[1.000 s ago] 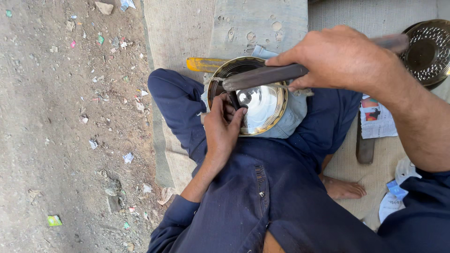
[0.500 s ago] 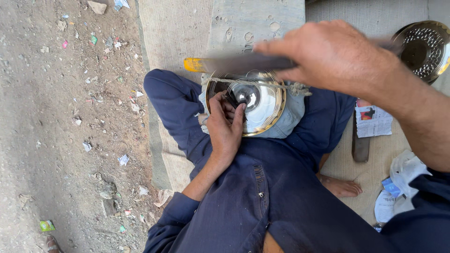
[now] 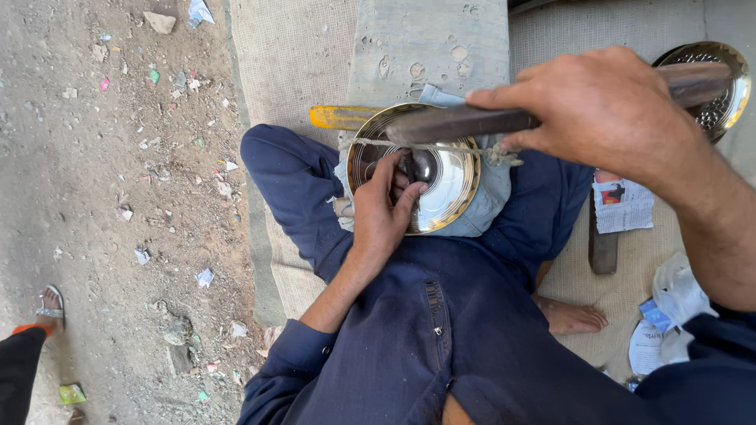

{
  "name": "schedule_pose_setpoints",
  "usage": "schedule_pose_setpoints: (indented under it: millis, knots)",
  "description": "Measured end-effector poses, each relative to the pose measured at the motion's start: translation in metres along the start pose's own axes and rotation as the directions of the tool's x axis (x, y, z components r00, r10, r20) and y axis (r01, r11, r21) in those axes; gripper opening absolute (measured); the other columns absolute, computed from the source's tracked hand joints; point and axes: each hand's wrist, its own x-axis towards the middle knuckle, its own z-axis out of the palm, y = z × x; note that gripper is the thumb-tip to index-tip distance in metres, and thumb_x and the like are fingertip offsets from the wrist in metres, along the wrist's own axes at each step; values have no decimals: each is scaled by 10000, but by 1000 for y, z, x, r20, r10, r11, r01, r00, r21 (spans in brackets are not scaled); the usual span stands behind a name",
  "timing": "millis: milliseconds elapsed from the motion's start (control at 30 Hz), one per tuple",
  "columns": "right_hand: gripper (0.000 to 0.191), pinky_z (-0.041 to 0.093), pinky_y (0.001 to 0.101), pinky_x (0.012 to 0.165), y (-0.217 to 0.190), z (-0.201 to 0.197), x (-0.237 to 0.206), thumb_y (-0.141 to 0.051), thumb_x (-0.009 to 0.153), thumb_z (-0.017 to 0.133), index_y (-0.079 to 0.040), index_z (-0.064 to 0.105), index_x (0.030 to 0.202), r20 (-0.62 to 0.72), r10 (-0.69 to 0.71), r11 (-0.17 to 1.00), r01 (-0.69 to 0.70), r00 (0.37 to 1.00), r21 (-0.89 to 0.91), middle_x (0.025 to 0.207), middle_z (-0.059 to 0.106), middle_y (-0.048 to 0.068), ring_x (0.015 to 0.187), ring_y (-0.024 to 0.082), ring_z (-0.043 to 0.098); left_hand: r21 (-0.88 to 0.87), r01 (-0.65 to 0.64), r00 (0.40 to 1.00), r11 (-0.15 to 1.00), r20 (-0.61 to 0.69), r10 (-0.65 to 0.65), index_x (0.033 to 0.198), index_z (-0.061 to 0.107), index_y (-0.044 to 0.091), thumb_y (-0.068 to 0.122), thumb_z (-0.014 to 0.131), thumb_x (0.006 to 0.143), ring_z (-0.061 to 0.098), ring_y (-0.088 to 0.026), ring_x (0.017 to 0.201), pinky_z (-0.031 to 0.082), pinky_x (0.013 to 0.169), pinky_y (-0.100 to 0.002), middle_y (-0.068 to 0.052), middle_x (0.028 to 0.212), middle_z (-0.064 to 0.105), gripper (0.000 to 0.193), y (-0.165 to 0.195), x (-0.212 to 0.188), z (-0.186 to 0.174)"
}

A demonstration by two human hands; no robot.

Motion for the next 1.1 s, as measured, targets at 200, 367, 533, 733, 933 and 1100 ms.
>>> schedule_pose_setpoints:
  millis: [200,367,533,733,933,1100]
  knots:
    - [699,590,369,641,13,29,-36,-441,741,849,-394,658,1412,131,149,958,-176,980,229,1027,791,-13,664,190,723,-47,-47,976,998,209,56,1290,589,9,67,823,870,613,-108,624,511,593,-270,-58,755,642,484,-2,20,-12]
    - [748,553,312,763,-5,76,-77,-196,816,872,-153,607,1514,-159,412,670,-180,897,721,1031,751,140,835,141,703,-93,-269,837,959,470,280,1337,588,66,71,772,916,642,-180,660,518,640,-313,-76,810,638,459,1,38,-29]
    - [673,548,263,930,-46,142,-107,-83,937,828,-68,562,1555,-286,640,440,-36,713,897,1210,722,109,1034,98,668,-129,-408,683,904,614,396,1352,590,102,142,760,927,710,-245,745,535,704,-375,-78,833,716,459,7,59,-29]
    - [668,560,304,735,-66,177,-131,-26,779,884,-62,660,1407,-221,561,656,-266,798,706,961,741,112,816,135,686,-122,-482,601,867,674,429,1355,618,107,150,755,917,751,-268,850,549,725,-388,-107,949,755,461,11,68,-25]
    - [638,574,380,1003,-65,189,-128,-14,789,865,16,626,1380,-400,533,697,-119,746,707,1256,721,228,1166,274,693,-36,-421,638,906,698,325,1356,616,96,146,769,873,747,-267,789,559,735,-390,-109,878,745,509,16,66,-20]
    - [683,569,300,869,-55,178,-124,-107,856,863,-17,601,1481,-81,721,288,-191,689,938,1124,735,130,976,142,675,-62,-466,711,883,568,415,1340,612,76,131,782,894,740,-289,858,566,745,-382,-143,987,735,481,14,54,-24]
